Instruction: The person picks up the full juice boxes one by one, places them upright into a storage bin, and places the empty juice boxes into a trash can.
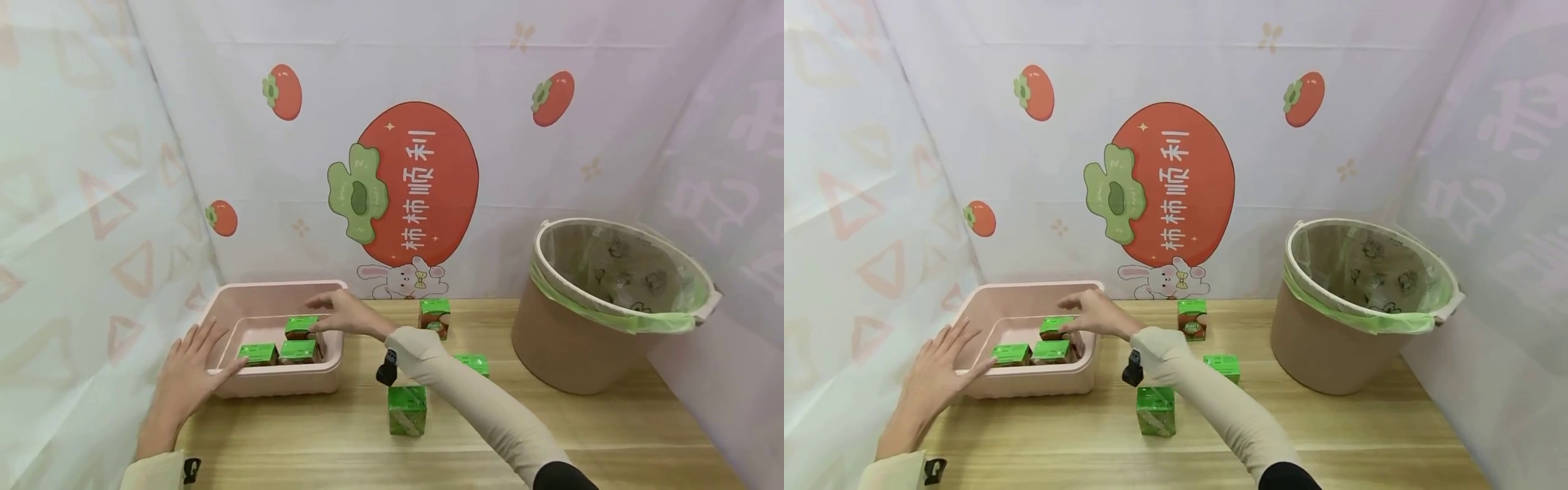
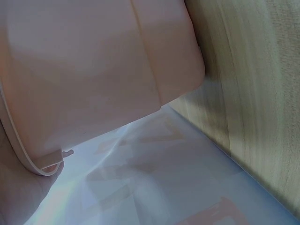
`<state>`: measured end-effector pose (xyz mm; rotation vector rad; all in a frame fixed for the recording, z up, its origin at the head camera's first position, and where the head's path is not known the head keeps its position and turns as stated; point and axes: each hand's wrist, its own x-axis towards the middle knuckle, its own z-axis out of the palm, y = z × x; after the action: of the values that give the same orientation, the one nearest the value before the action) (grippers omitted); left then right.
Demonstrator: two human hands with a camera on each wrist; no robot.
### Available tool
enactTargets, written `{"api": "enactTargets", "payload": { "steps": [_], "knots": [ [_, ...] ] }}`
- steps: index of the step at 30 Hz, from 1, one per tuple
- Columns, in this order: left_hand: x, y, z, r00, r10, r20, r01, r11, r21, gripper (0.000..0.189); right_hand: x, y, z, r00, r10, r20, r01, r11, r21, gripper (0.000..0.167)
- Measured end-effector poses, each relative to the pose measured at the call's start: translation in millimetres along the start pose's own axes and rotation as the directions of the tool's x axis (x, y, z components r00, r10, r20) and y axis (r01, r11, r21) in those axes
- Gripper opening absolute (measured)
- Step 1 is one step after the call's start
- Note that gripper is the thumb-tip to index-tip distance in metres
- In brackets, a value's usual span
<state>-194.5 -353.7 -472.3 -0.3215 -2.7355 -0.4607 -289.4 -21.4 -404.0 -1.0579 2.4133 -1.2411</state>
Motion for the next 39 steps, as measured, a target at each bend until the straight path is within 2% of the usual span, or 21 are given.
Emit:
{"api": "enactTargets", "payload": {
  "steps": [10,18,23,31,39],
  "knots": [
    [-0.2,-1.4,-1.2,1.000,-0.002,-0.004,0.002,1.000,-0.002,0.083,-32.5,41.5,-29.3,0.999,-0.021,-0.051,0.019,0.999,-0.034,0.047],
    [0.5,-1.6,-0.7,1.000,0.005,-0.010,-0.005,1.000,-0.004,0.083,-55.7,71.1,-51.6,0.995,0.006,-0.099,-0.012,0.998,-0.058,0.049],
    [0.3,-2.5,0.3,1.000,0.005,-0.014,-0.005,1.000,-0.001,0.083,-68.2,90.8,-62.7,0.991,0.052,-0.121,-0.060,0.996,-0.061,0.051],
    [-0.2,-4.9,2.0,1.000,0.008,-0.019,-0.008,1.000,-0.008,0.082,-86.2,112.6,-82.8,0.966,0.173,-0.193,-0.193,0.977,-0.091,0.052],
    [-0.4,-3.8,0.9,0.999,0.015,-0.033,-0.015,1.000,-0.018,0.081,-95.8,125.3,-94.3,0.953,0.222,-0.209,-0.240,0.968,-0.067,0.052]
  ]
}}
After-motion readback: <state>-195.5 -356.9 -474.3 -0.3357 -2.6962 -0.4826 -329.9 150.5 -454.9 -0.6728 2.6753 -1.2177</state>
